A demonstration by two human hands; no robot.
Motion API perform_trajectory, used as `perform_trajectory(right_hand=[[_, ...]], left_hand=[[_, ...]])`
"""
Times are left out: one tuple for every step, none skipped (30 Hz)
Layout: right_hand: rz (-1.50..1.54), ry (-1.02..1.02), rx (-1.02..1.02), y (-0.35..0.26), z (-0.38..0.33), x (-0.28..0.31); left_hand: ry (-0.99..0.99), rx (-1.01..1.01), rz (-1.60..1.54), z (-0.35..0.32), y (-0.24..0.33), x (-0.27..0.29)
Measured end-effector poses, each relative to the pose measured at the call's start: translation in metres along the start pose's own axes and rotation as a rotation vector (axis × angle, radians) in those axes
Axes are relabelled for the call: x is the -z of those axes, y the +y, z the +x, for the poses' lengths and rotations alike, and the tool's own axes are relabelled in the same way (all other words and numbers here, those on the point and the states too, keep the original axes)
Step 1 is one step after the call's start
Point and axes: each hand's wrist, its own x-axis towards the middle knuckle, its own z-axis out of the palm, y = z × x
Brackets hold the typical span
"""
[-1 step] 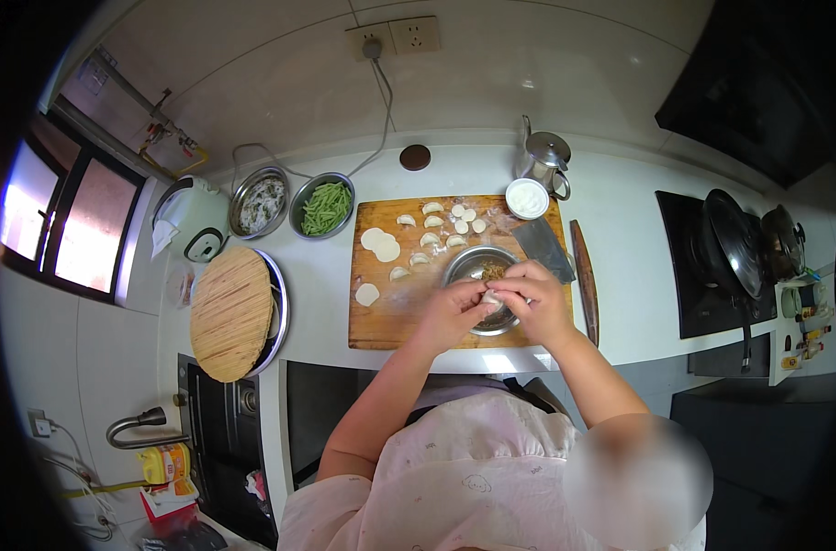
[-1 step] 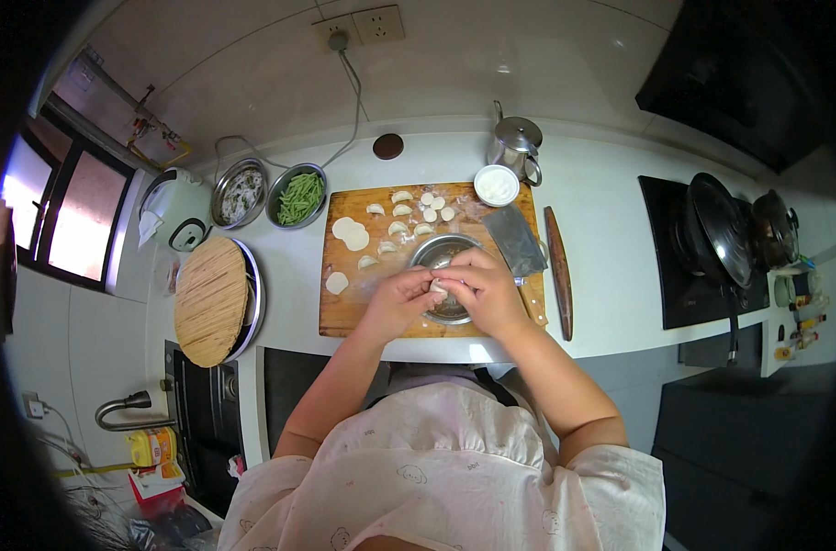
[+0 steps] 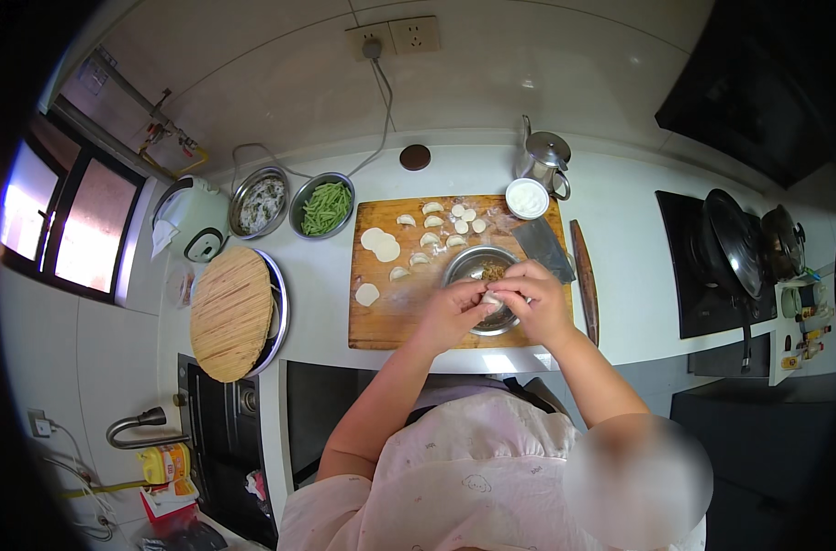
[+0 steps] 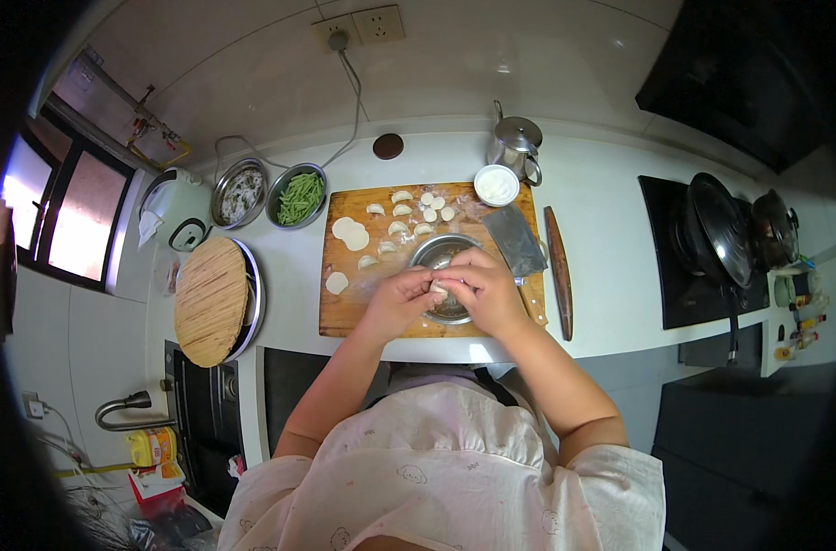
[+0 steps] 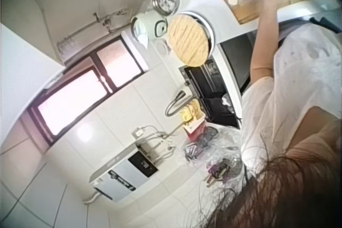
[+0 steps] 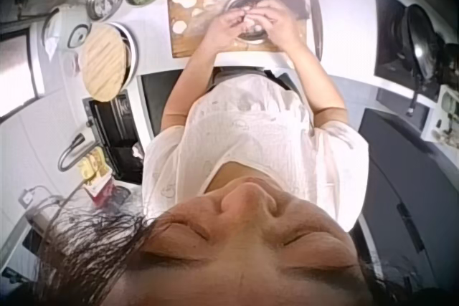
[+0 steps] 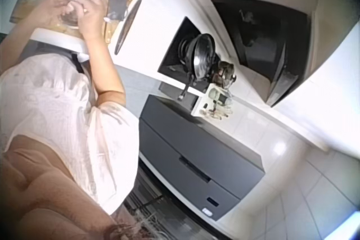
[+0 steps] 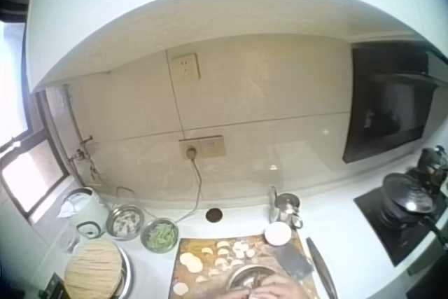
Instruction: The person prepares dumplings by placing a spoonful of filling onto small circular dough wrappers and folding them shut. The finished dumplings are placed on a wooden cutting board next to the preparation area.
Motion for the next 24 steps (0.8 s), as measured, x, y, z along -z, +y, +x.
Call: perform_trajectory(right_hand=[[0.011,-0.006,-0.007,0.001,0.000,0.000],[0.023,-0.013,-0.013,0.002,0.001,0.000],[0.009,-0.017,-0.009,0.003,0.001,0.000],[-0.006,-0.021,-0.004,0.004,0.001,0.000],[-0.020,-0.025,0.000,0.005,0.002,0.000],[-0.052,-0.023,0.039,0.007,0.003,0.000],[-0.083,-0.022,0.079,0.009,0.003,0.001],[-0.115,-0.020,0.118,0.010,0.004,0.001],[-0.111,-0.015,0.115,0.011,0.004,0.002],[-0.108,-0.011,0.111,0.011,0.005,0.002],[-0.104,-0.006,0.108,0.011,0.006,0.002],[-0.078,0.001,0.075,0.012,0.006,0.002],[-0.052,0.008,0.042,0.012,0.007,0.001],[-0.026,0.015,0.009,0.013,0.008,0.001],[-0.004,-0.040,-0.038,0.012,0.009,0.002],[0.018,-0.094,-0.085,0.011,0.010,0.003],[0.039,-0.148,-0.132,0.010,0.011,0.004],[0.047,-0.185,-0.140,0.012,0.012,0.005],[0.054,-0.223,-0.149,0.015,0.013,0.005],[0.061,-0.260,-0.157,0.017,0.013,0.006],[0.047,-0.259,-0.127,0.017,0.014,0.006],[0.033,-0.258,-0.097,0.017,0.015,0.006],[0.019,-0.256,-0.067,0.017,0.015,0.006],[0.002,-0.253,-0.044,0.018,0.015,0.005]], left_hand=[[0.002,0.017,-0.025,0.000,0.001,-0.001],[0.004,0.033,-0.050,-0.001,0.004,-0.002],[0.006,0.049,-0.075,-0.002,0.007,-0.003],[-0.016,0.088,-0.119,-0.002,0.010,-0.003],[-0.038,0.127,-0.164,-0.002,0.013,-0.004],[-0.060,0.165,-0.208,-0.002,0.015,-0.004],[-0.064,0.166,-0.208,-0.001,0.016,-0.004],[-0.068,0.167,-0.207,-0.001,0.015,-0.003],[-0.070,0.168,-0.207,-0.001,0.014,-0.003],[-0.066,0.174,-0.200,0.000,0.012,-0.001],[-0.062,0.181,-0.194,0.001,0.008,0.001],[-0.060,0.188,-0.187,0.001,0.007,0.001],[-0.057,0.193,-0.178,0.001,0.007,0.001],[-0.053,0.199,-0.169,0.001,0.008,0.001],[-0.050,0.204,-0.161,0.001,0.008,0.002],[-0.051,0.212,-0.157,0.001,0.009,0.002],[-0.051,0.220,-0.152,0.001,0.009,0.002],[-0.053,0.229,-0.148,0.002,0.009,0.001],[-0.057,0.227,-0.147,0.002,0.008,0.001],[-0.061,0.225,-0.146,0.003,0.007,0.001],[-0.062,0.223,-0.145,0.003,0.006,0.001],[-0.059,0.228,-0.144,0.003,0.005,0.001],[-0.057,0.233,-0.143,0.004,0.005,0.000],[-0.057,0.238,-0.142,0.005,0.004,0.000]])
